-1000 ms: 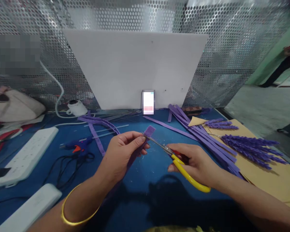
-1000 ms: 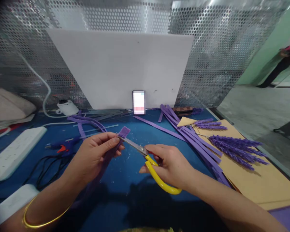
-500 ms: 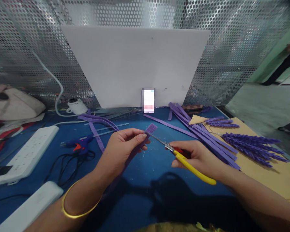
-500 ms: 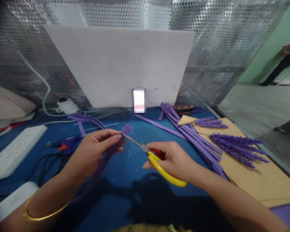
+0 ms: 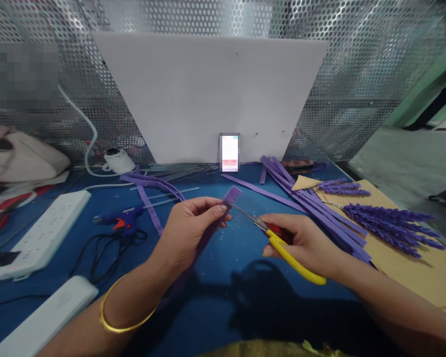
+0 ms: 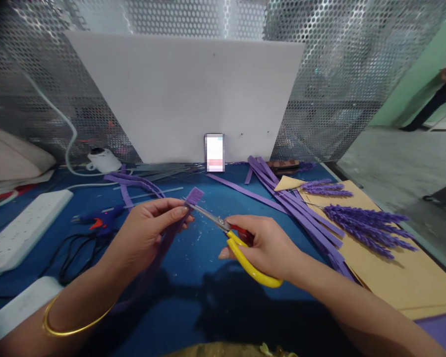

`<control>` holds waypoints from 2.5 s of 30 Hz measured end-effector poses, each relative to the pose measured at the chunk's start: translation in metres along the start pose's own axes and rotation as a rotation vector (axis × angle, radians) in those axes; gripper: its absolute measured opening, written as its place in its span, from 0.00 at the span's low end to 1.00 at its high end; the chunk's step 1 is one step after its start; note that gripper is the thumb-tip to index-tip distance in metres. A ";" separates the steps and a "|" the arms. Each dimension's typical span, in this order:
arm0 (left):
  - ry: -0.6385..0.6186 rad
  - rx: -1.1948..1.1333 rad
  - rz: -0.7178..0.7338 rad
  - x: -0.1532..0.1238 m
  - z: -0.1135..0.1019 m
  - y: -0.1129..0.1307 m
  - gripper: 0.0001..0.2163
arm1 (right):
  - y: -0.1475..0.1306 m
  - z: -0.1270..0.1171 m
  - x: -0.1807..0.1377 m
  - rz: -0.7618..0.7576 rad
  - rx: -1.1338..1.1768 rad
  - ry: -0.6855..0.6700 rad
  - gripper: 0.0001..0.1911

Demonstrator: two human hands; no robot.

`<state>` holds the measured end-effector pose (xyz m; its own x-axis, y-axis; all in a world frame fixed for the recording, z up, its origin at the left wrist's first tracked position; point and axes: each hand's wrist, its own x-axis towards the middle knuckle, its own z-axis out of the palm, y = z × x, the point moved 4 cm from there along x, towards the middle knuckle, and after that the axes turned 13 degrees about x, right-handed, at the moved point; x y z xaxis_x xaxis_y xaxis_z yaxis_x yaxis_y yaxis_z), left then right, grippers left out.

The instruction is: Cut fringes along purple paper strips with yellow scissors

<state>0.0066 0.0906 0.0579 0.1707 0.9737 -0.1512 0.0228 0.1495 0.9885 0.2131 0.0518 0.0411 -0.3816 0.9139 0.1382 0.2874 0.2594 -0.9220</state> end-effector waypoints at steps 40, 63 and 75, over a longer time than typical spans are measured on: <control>0.009 0.050 0.020 -0.005 0.000 0.007 0.08 | -0.010 -0.001 -0.006 -0.133 -0.263 0.046 0.21; 0.022 0.067 0.045 -0.003 0.000 0.003 0.07 | -0.009 0.001 -0.005 -0.146 -0.289 0.066 0.24; -0.120 -0.052 -0.155 0.001 -0.001 0.000 0.07 | -0.003 0.002 -0.003 -0.021 -0.049 -0.041 0.18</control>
<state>0.0053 0.0913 0.0574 0.2856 0.9111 -0.2972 0.0081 0.3078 0.9514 0.2117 0.0479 0.0429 -0.4236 0.8948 0.1410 0.3214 0.2940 -0.9002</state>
